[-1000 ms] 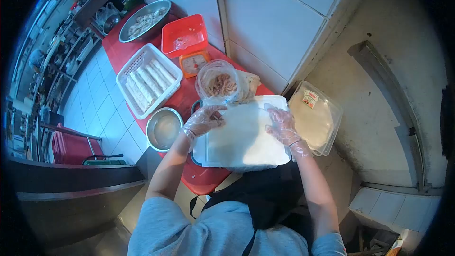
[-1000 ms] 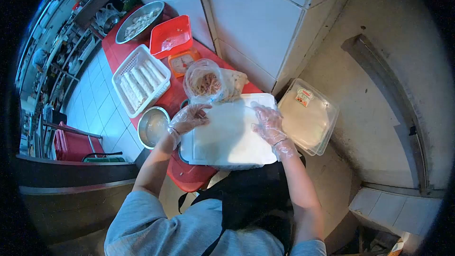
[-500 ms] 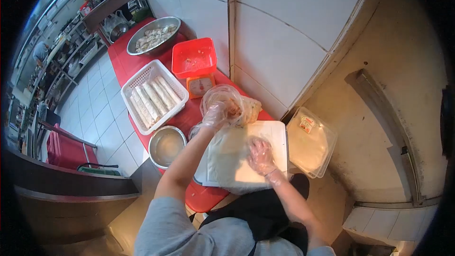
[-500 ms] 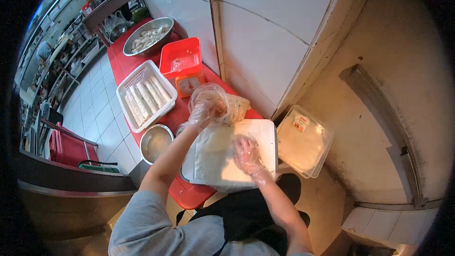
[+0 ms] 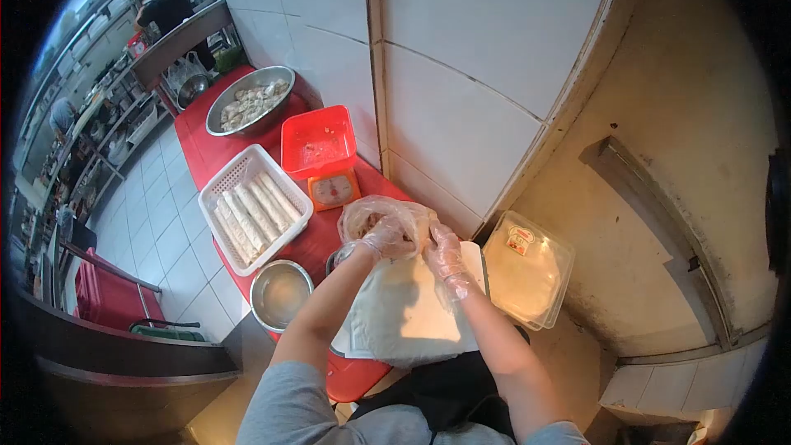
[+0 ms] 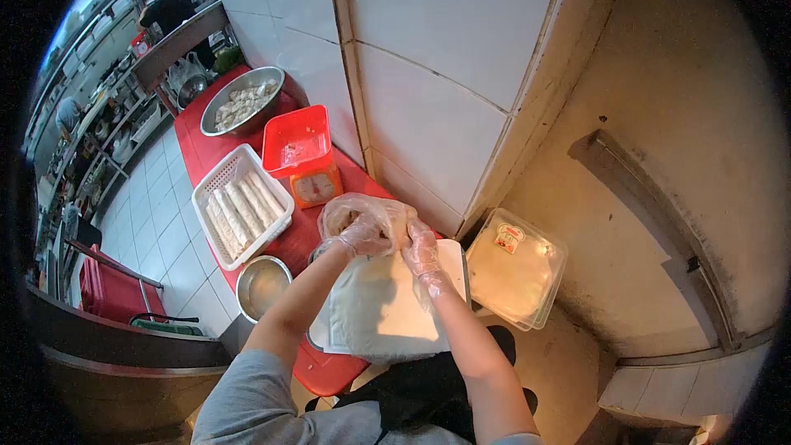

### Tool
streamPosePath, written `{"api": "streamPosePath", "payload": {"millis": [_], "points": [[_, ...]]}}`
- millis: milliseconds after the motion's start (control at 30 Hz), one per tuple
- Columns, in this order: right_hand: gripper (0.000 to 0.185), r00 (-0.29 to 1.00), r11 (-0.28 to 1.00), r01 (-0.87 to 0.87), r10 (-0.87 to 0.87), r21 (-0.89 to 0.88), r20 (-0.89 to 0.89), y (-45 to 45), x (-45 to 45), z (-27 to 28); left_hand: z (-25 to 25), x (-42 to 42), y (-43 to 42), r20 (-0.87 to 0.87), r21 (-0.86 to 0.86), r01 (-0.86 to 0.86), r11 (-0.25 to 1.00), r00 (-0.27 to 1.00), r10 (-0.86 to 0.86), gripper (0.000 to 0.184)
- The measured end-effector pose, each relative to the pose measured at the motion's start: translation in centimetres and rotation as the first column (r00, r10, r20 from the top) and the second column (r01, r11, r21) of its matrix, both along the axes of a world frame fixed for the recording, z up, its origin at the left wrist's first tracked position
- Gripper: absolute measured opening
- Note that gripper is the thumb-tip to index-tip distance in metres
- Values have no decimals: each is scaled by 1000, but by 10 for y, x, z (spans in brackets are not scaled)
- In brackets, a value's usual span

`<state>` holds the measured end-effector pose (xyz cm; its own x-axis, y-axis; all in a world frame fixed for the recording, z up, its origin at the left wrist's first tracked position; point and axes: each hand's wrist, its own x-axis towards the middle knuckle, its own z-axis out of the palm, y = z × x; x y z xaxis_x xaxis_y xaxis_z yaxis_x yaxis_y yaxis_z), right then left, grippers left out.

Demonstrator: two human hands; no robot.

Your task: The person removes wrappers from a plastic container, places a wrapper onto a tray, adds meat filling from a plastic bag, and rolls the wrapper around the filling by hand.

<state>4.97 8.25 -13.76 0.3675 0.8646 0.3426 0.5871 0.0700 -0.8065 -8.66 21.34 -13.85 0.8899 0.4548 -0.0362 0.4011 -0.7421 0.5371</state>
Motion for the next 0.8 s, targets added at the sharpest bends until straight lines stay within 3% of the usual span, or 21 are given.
{"api": "streamPosePath", "payload": {"millis": [33, 67, 133, 167, 267, 333, 400, 433, 467, 533, 600, 667, 733, 800], "points": [[36, 1000, 998, 2, -3, -70, -3, 2, -1, 8, 1, 4, -2, -58, 77, 11, 997, 998, -6, 26], [25, 999, 999, 21, -20, -30, 47, 7, -1, 3, 1, 5, -3, -116, 153, 26, 988, 993, -8, 27], [4, 987, 997, 55, -62, 48, 146, 14, -1, -11, -22, 2, -3, 206, 171, -39, 985, 979, 3, 28], [4, 985, 998, 46, -52, 40, 165, 15, 1, -8, -35, 1, -1, 361, 172, -72, 982, 932, 5, 29], [4, 986, 999, 20, -26, 40, 165, 15, 6, -6, -57, -2, 3, 408, 31, -177, 984, 901, 149, 32], [4, 995, 997, -2, -5, 75, 97, 16, 8, -8, -48, -10, 0, 207, -331, -302, 894, 901, 381, 37], [4, 974, 998, 1, 12, -58, 227, 13, 18, -2, -14, -20, 1, 81, -474, -325, 819, 909, 408, 40], [6, 957, 993, 9, 26, -120, 289, 14, 22, 1, 4, -26, 5, 83, -460, -278, 843, 932, 353, 42], [11, 961, 999, 41, -29, -36, 275, 17, 21, 2, 14, -32, 11, 81, -446, -232, 864, 951, 297, 43], [21, 964, 987, 102, -129, 127, 231, 21, 19, 2, 19, -41, 22, 123, -482, -244, 842, 932, 340, 47], [29, 928, 957, -183, 92, 226, 362, 21, -11, 42, 21, -45, 26, 140, -553, -225, 802, 924, 356, 48], [36, 859, 928, -328, 214, 178, 464, 20, -27, 54, 12, -47, 37, 144, -770, -111, 629, 929, 340, 46], [43, 806, 943, -333, 274, 19, 524, 18, -33, 46, 10, -54, 42, 166, -910, -4, 414, 913, 373, 45], [42, 809, 958, -280, 206, 54, 551, 22, -18, 29, 20, -66, 37, 185, -976, 105, 193, 867, 463, 43]]}}
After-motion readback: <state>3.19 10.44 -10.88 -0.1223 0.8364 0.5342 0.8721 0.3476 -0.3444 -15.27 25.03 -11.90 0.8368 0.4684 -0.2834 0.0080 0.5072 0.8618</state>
